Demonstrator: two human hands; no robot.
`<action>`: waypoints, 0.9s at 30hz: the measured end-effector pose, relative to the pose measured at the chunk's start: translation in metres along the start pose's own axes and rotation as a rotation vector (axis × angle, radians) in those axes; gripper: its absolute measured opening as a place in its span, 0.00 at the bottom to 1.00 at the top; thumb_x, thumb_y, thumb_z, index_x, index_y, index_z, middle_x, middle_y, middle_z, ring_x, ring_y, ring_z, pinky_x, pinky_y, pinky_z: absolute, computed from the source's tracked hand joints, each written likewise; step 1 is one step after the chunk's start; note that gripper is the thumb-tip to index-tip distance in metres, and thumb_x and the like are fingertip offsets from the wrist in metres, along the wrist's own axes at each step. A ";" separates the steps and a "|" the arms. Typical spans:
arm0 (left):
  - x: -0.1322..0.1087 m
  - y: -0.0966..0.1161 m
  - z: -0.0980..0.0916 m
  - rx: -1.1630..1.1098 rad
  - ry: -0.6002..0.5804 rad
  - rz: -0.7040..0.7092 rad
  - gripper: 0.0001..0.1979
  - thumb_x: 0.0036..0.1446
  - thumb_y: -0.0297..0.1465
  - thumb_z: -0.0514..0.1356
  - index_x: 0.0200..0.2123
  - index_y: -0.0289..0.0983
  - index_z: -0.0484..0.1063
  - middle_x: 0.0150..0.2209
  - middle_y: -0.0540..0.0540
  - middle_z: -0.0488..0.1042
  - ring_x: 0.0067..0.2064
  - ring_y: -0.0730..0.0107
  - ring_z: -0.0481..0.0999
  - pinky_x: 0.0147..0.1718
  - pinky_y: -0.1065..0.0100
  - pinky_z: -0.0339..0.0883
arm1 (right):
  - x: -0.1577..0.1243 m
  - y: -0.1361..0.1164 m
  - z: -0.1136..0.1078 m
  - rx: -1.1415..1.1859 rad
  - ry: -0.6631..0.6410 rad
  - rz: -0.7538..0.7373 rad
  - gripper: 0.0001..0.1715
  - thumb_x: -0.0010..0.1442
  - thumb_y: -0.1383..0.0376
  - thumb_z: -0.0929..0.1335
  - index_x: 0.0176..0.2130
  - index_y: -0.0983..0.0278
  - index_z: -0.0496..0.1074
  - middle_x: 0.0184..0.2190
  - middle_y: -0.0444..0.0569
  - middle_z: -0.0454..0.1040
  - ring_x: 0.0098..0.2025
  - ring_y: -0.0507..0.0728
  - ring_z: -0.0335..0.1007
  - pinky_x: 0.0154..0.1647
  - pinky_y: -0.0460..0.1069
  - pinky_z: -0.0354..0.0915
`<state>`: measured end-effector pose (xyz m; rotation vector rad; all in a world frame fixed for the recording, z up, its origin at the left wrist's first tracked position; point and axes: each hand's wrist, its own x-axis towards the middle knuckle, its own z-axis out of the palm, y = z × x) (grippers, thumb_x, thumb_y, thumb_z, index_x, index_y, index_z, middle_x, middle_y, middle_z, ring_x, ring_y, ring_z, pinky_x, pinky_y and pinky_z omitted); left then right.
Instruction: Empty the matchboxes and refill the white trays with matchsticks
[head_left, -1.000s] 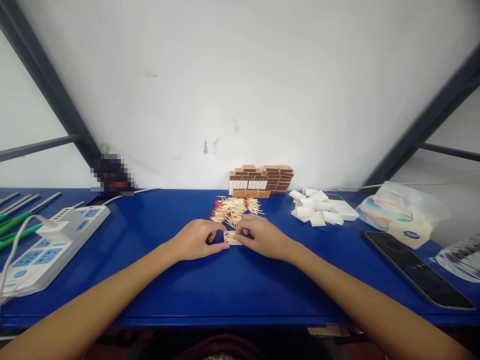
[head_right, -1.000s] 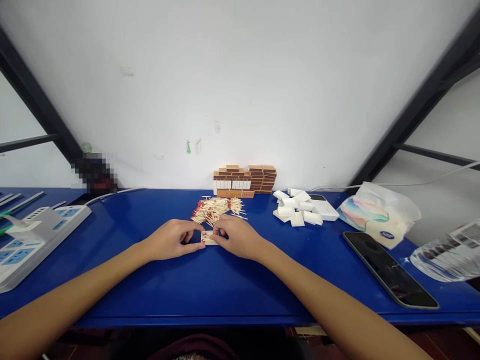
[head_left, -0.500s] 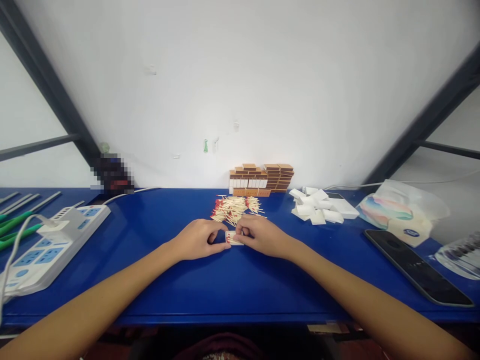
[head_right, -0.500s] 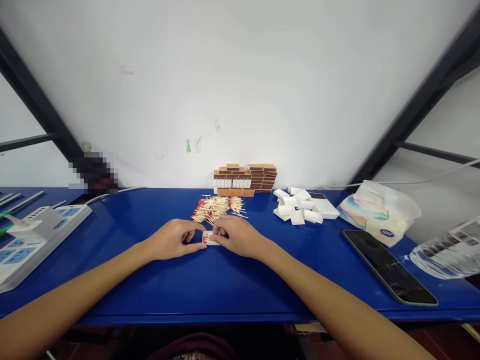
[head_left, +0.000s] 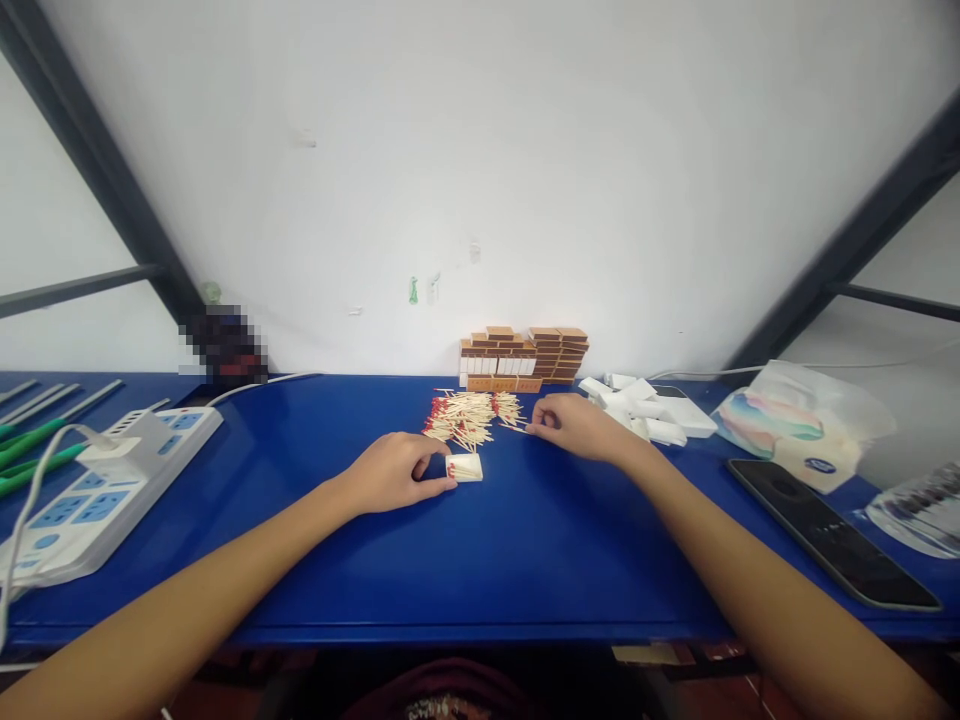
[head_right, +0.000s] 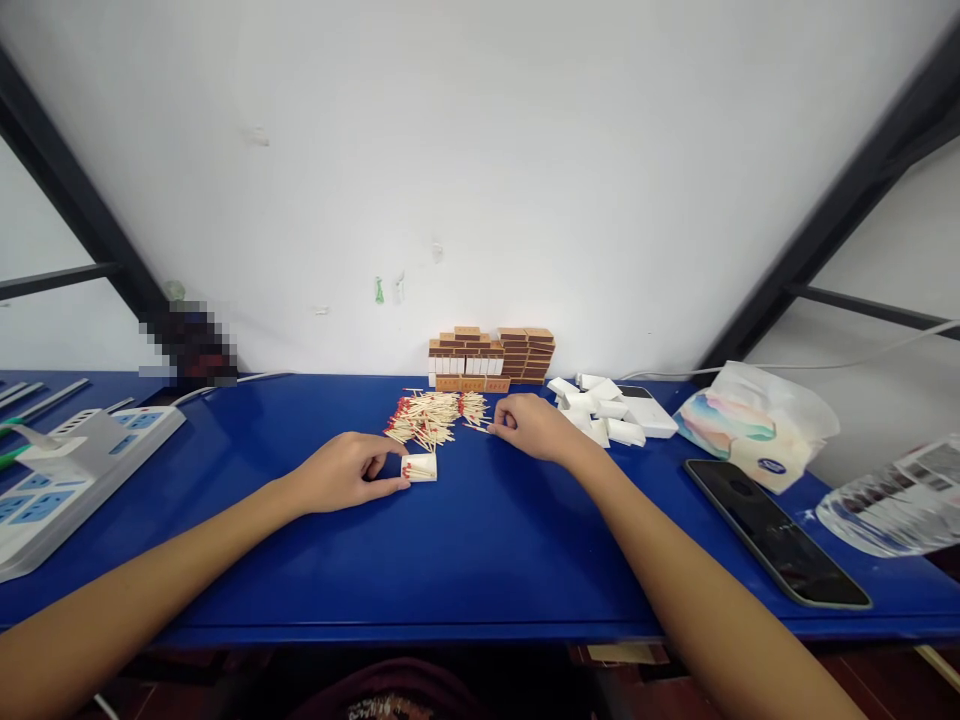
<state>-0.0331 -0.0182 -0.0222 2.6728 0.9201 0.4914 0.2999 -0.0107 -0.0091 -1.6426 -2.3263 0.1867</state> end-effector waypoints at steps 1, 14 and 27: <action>0.000 0.001 0.000 -0.012 0.011 -0.004 0.21 0.63 0.48 0.63 0.48 0.39 0.78 0.23 0.54 0.70 0.25 0.72 0.70 0.27 0.70 0.57 | 0.000 0.003 0.000 0.004 -0.014 0.004 0.07 0.62 0.63 0.71 0.32 0.63 0.75 0.28 0.46 0.75 0.30 0.54 0.67 0.31 0.48 0.54; 0.000 0.010 0.000 -0.032 -0.042 -0.019 0.20 0.63 0.47 0.63 0.50 0.42 0.78 0.23 0.54 0.71 0.25 0.72 0.70 0.27 0.70 0.55 | 0.000 -0.005 0.010 0.088 -0.095 0.026 0.08 0.68 0.67 0.65 0.35 0.64 0.71 0.37 0.51 0.75 0.36 0.56 0.69 0.37 0.48 0.59; -0.001 0.009 0.001 -0.016 -0.028 -0.002 0.18 0.62 0.46 0.63 0.48 0.40 0.78 0.23 0.54 0.71 0.25 0.72 0.70 0.27 0.69 0.56 | -0.022 -0.086 0.026 0.299 -0.071 -0.321 0.06 0.67 0.69 0.66 0.36 0.63 0.72 0.29 0.44 0.70 0.31 0.52 0.64 0.34 0.47 0.58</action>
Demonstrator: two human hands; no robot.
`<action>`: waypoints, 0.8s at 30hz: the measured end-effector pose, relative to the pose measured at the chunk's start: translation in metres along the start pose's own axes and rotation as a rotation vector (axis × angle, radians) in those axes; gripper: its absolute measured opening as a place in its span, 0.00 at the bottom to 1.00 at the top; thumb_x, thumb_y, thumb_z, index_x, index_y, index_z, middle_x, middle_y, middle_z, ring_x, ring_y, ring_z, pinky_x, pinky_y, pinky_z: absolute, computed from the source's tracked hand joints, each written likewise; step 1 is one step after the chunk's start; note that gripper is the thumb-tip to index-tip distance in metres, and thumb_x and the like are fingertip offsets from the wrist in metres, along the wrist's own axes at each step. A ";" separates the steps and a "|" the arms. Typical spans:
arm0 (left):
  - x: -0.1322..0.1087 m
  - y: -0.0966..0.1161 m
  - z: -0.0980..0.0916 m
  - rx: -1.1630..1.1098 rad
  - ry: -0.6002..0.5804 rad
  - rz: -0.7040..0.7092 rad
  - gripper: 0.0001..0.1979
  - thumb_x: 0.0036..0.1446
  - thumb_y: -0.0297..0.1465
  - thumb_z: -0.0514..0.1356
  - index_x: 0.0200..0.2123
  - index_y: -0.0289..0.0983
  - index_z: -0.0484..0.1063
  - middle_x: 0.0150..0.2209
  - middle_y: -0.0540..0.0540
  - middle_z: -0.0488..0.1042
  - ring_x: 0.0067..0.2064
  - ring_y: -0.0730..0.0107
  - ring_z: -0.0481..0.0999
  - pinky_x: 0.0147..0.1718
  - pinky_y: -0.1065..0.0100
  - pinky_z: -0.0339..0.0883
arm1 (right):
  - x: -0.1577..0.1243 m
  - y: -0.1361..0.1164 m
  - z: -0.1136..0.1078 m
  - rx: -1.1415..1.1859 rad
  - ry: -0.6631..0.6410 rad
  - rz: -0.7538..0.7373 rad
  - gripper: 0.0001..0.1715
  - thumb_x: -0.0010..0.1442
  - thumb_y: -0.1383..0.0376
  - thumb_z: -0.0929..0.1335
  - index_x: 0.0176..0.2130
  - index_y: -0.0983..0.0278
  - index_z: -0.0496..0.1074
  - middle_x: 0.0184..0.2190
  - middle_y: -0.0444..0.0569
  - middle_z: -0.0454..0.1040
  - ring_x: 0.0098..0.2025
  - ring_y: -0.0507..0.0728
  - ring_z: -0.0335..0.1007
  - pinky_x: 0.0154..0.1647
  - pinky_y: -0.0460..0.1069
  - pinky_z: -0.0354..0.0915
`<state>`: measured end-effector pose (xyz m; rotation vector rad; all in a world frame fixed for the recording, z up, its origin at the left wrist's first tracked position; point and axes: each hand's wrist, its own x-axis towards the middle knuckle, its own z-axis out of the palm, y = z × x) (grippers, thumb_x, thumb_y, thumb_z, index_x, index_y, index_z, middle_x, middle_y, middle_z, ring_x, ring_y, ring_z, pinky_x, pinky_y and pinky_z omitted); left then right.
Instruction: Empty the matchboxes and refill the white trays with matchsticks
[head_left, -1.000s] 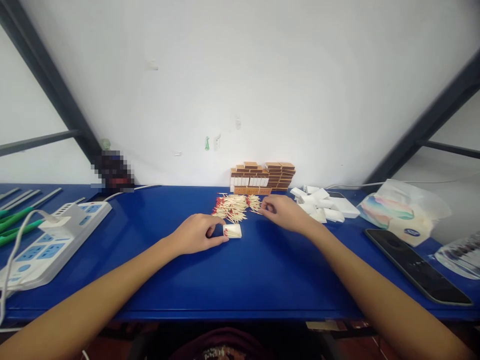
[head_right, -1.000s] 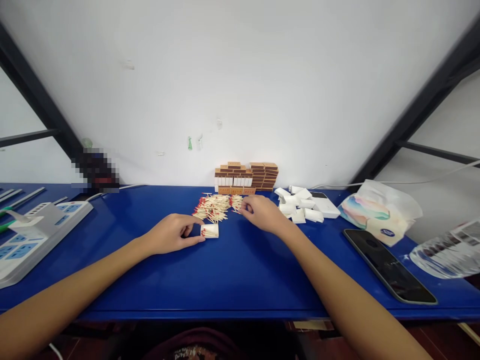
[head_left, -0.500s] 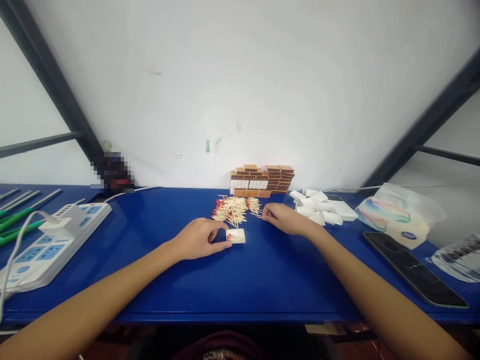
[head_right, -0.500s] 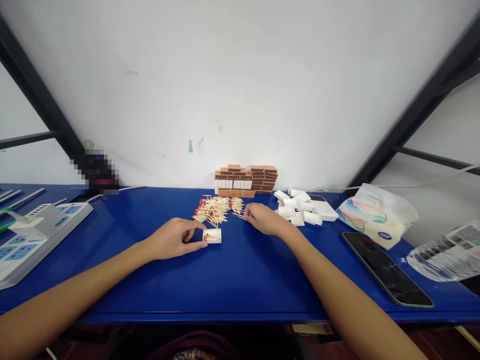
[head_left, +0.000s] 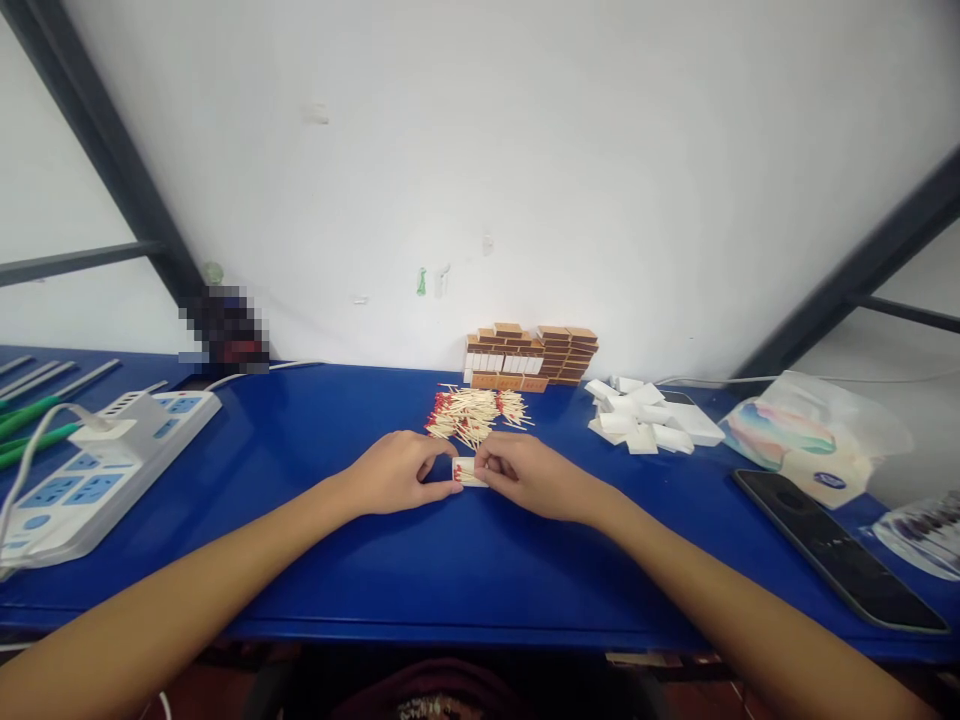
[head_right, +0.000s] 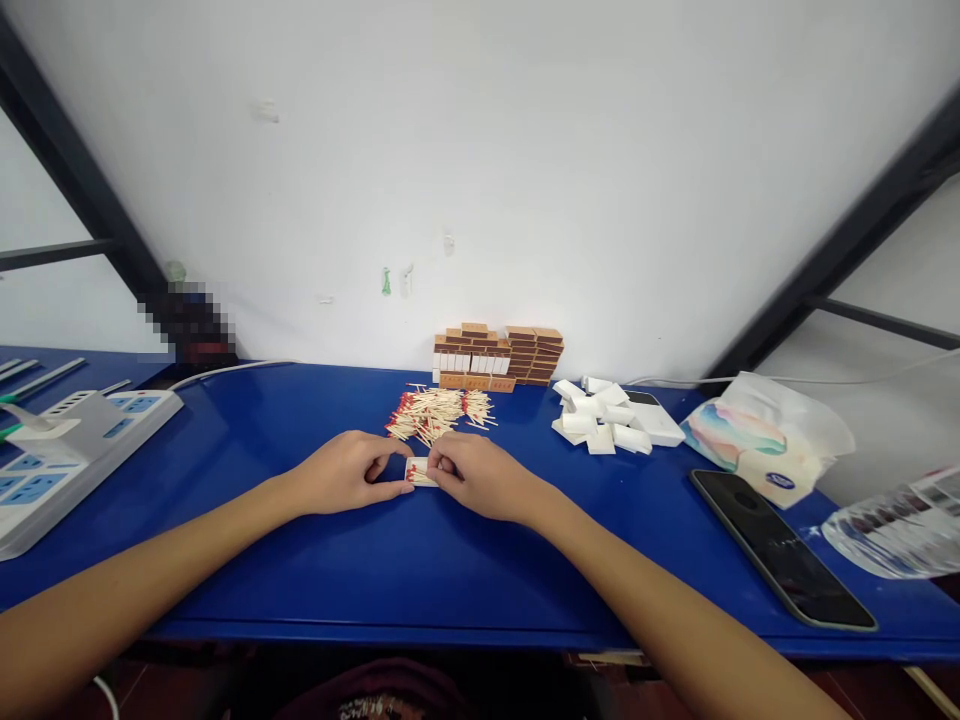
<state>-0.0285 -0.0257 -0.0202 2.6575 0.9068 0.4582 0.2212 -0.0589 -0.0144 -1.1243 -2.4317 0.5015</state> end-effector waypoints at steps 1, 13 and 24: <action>0.000 0.000 0.000 0.000 -0.002 0.000 0.18 0.62 0.46 0.64 0.48 0.40 0.78 0.23 0.55 0.70 0.25 0.72 0.69 0.27 0.69 0.55 | 0.000 0.001 -0.002 -0.004 0.010 -0.003 0.06 0.67 0.69 0.66 0.36 0.63 0.73 0.28 0.44 0.70 0.31 0.52 0.64 0.34 0.47 0.58; 0.001 0.002 -0.002 -0.007 -0.006 0.013 0.18 0.63 0.47 0.63 0.47 0.40 0.78 0.23 0.54 0.70 0.25 0.72 0.70 0.27 0.70 0.55 | 0.001 0.008 -0.009 -0.036 -0.011 -0.024 0.04 0.65 0.68 0.70 0.35 0.63 0.74 0.27 0.42 0.69 0.30 0.51 0.63 0.32 0.46 0.55; 0.000 -0.001 0.002 -0.015 0.079 0.029 0.17 0.62 0.44 0.64 0.49 0.41 0.77 0.22 0.56 0.69 0.25 0.74 0.69 0.27 0.71 0.57 | 0.001 0.009 -0.008 0.064 0.029 0.015 0.08 0.67 0.63 0.69 0.35 0.62 0.74 0.24 0.41 0.67 0.27 0.51 0.60 0.30 0.47 0.55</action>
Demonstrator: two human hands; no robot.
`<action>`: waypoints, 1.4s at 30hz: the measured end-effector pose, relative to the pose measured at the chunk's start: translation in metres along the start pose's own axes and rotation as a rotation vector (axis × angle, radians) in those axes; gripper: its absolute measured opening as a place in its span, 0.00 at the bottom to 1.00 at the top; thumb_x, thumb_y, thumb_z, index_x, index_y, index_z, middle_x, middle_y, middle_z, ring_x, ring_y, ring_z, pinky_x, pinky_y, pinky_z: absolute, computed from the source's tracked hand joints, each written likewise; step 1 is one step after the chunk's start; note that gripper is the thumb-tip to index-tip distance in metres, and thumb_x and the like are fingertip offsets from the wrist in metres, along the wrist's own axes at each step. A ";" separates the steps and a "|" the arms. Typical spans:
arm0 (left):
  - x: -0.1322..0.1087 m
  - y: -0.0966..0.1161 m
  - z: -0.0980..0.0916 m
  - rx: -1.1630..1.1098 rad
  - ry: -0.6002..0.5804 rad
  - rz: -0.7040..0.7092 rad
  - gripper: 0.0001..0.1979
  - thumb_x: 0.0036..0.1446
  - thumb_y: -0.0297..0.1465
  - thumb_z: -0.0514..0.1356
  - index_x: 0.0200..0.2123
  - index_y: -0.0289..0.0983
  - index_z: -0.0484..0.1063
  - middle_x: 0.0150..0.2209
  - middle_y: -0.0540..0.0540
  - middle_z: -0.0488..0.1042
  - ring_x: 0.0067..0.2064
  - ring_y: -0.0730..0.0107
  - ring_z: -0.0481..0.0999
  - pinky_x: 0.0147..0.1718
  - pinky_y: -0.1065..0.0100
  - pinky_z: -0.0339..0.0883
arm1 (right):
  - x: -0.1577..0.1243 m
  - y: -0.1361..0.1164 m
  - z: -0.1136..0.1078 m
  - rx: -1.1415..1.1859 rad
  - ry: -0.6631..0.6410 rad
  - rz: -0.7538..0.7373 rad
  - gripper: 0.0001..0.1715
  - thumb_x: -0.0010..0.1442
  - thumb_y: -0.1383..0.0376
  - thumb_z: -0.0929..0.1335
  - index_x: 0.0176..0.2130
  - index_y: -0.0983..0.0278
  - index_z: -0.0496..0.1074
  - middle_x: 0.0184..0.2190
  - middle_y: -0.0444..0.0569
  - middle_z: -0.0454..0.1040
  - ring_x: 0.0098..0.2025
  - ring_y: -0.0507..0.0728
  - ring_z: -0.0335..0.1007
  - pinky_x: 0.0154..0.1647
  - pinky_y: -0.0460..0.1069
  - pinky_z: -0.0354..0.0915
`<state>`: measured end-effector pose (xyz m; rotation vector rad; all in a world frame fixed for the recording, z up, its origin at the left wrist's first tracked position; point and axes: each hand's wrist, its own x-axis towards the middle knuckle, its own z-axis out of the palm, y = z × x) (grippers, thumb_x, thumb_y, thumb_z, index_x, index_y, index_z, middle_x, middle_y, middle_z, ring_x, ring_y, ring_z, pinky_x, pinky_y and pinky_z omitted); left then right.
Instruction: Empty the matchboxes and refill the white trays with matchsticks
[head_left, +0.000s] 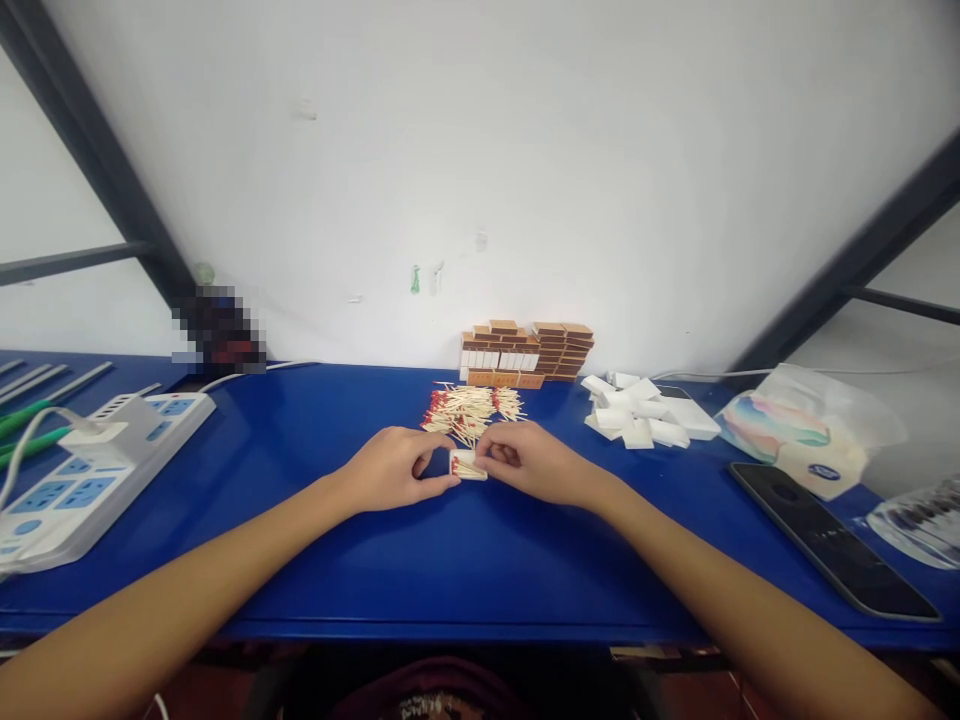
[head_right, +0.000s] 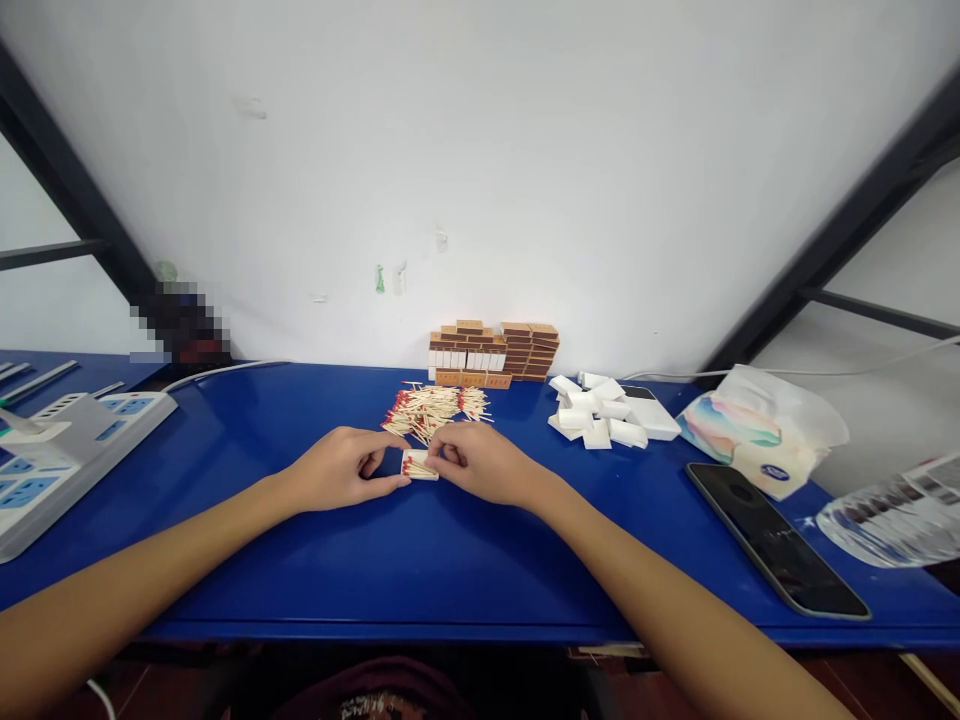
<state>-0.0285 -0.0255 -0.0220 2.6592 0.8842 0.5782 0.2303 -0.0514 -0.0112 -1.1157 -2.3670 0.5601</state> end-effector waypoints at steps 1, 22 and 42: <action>0.000 0.000 0.000 0.004 -0.002 -0.001 0.17 0.62 0.44 0.64 0.50 0.41 0.77 0.22 0.56 0.69 0.24 0.74 0.69 0.27 0.71 0.57 | 0.000 0.001 -0.001 0.008 0.023 0.010 0.08 0.67 0.62 0.68 0.36 0.62 0.75 0.24 0.41 0.67 0.27 0.51 0.60 0.30 0.47 0.56; 0.000 -0.003 0.002 0.033 -0.033 0.031 0.18 0.63 0.45 0.63 0.50 0.41 0.77 0.23 0.55 0.70 0.26 0.73 0.71 0.28 0.70 0.57 | 0.000 -0.005 0.011 0.016 -0.008 -0.057 0.06 0.68 0.65 0.68 0.38 0.62 0.76 0.26 0.42 0.66 0.32 0.53 0.63 0.36 0.47 0.58; 0.000 -0.002 0.004 0.004 0.005 -0.042 0.20 0.62 0.47 0.64 0.50 0.40 0.78 0.21 0.56 0.69 0.24 0.73 0.69 0.27 0.70 0.57 | 0.000 0.064 -0.028 -0.281 0.161 0.310 0.09 0.62 0.61 0.69 0.32 0.63 0.75 0.26 0.44 0.71 0.29 0.54 0.65 0.30 0.48 0.55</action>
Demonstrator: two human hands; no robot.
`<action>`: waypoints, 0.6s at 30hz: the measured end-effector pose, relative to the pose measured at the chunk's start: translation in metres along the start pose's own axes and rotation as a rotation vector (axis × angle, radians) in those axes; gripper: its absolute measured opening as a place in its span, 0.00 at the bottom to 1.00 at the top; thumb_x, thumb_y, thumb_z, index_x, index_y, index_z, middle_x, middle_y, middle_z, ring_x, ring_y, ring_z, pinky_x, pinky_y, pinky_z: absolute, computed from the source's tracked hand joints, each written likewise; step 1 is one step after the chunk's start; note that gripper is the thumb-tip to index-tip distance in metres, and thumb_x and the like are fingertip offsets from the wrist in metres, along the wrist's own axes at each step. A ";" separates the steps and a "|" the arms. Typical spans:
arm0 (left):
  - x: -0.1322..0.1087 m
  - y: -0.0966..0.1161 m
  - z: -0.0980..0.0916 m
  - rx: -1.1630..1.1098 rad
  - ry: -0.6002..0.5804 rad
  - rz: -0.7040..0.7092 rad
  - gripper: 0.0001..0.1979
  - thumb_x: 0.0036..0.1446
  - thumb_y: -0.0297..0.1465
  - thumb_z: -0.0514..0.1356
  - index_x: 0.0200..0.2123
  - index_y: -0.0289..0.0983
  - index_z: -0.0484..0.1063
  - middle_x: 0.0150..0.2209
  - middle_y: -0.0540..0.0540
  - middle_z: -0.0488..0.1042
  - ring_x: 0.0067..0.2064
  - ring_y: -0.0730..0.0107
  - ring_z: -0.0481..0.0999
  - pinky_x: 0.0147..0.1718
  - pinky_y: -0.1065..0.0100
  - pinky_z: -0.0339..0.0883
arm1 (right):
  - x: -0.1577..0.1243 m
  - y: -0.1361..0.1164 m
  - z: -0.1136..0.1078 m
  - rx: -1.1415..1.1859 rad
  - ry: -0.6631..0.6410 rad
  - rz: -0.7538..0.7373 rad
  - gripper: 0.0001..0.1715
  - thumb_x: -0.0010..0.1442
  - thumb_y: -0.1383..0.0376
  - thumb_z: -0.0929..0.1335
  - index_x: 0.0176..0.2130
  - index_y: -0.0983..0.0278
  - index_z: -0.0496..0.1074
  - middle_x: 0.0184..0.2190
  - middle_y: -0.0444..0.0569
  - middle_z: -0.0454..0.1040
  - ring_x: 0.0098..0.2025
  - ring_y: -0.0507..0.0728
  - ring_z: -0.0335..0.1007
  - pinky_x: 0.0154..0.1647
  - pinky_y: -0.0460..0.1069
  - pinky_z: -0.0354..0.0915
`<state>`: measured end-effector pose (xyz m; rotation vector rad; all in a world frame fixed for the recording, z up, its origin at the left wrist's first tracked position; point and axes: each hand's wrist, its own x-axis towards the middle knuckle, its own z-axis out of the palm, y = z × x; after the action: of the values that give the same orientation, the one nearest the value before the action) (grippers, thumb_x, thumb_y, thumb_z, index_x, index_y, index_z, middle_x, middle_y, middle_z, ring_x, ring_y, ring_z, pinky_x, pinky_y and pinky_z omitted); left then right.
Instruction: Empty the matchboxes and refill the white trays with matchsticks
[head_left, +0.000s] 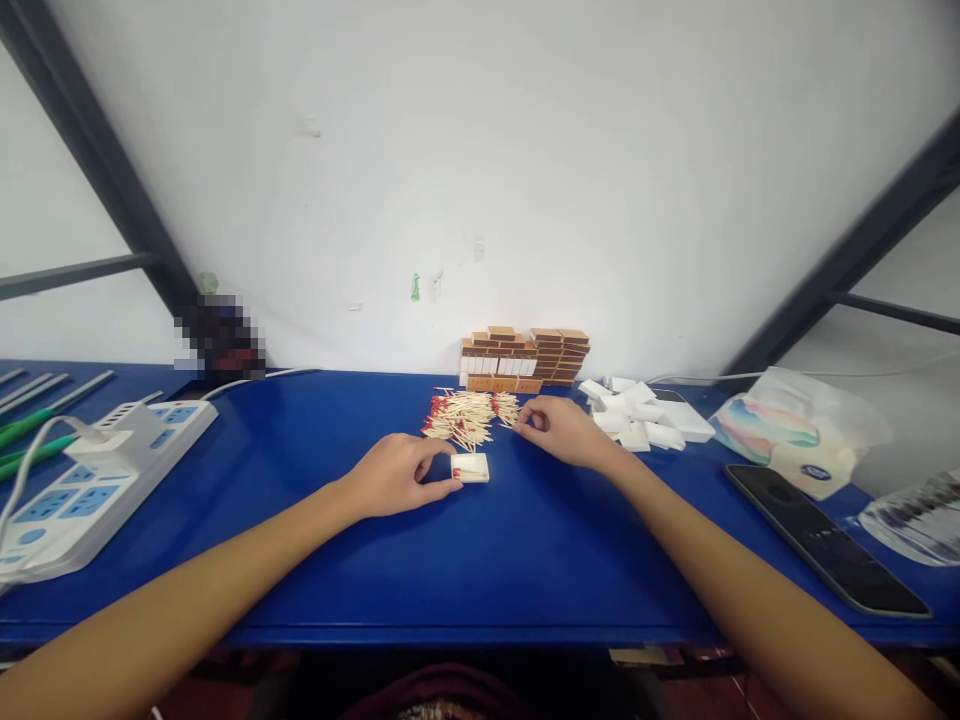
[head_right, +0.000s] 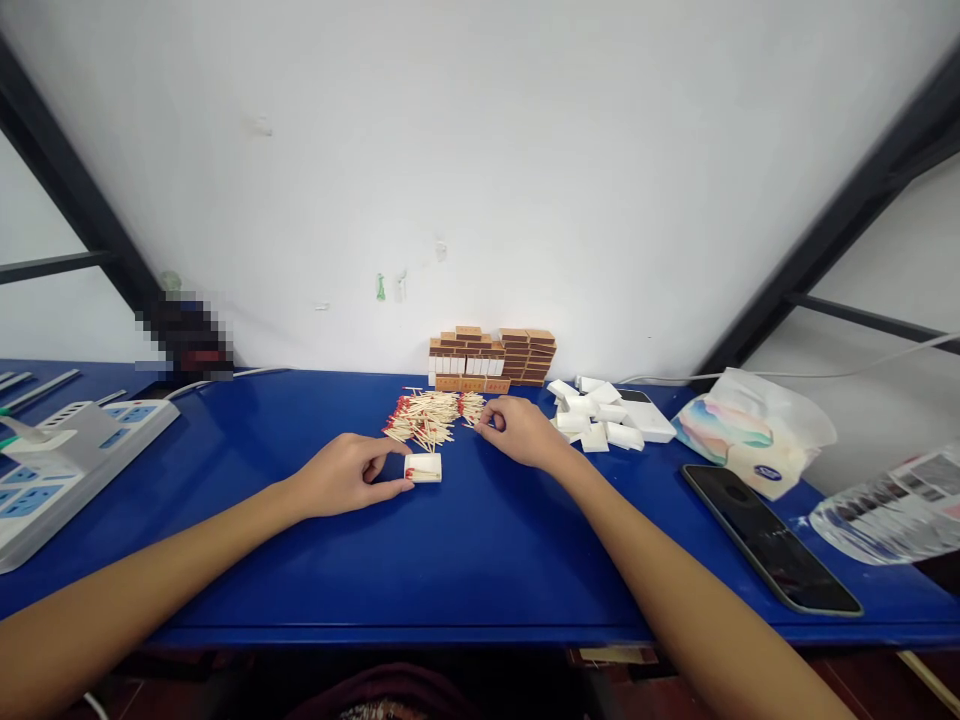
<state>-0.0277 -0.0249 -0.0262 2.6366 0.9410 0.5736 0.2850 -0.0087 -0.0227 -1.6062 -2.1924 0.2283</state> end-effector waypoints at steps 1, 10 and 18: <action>0.000 0.000 0.000 0.004 0.013 -0.002 0.20 0.62 0.47 0.64 0.50 0.40 0.78 0.21 0.55 0.69 0.24 0.73 0.70 0.28 0.70 0.57 | 0.000 0.000 0.001 -0.003 -0.016 -0.006 0.08 0.62 0.62 0.69 0.32 0.63 0.75 0.27 0.44 0.72 0.29 0.54 0.66 0.30 0.48 0.55; 0.000 0.000 -0.001 0.006 0.003 0.001 0.20 0.62 0.47 0.64 0.50 0.41 0.77 0.22 0.56 0.70 0.24 0.74 0.70 0.28 0.70 0.57 | -0.001 -0.002 0.006 0.009 -0.102 0.062 0.09 0.67 0.64 0.67 0.34 0.63 0.70 0.30 0.47 0.74 0.32 0.55 0.66 0.32 0.48 0.56; 0.003 -0.003 0.003 0.017 0.009 -0.023 0.19 0.62 0.47 0.64 0.49 0.41 0.78 0.22 0.56 0.69 0.25 0.74 0.70 0.27 0.70 0.56 | -0.010 -0.030 0.002 0.162 -0.007 -0.108 0.10 0.70 0.62 0.65 0.35 0.62 0.67 0.30 0.45 0.70 0.32 0.54 0.63 0.34 0.48 0.57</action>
<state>-0.0262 -0.0210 -0.0289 2.6373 0.9813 0.5744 0.2602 -0.0274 -0.0157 -1.3984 -2.1971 0.3697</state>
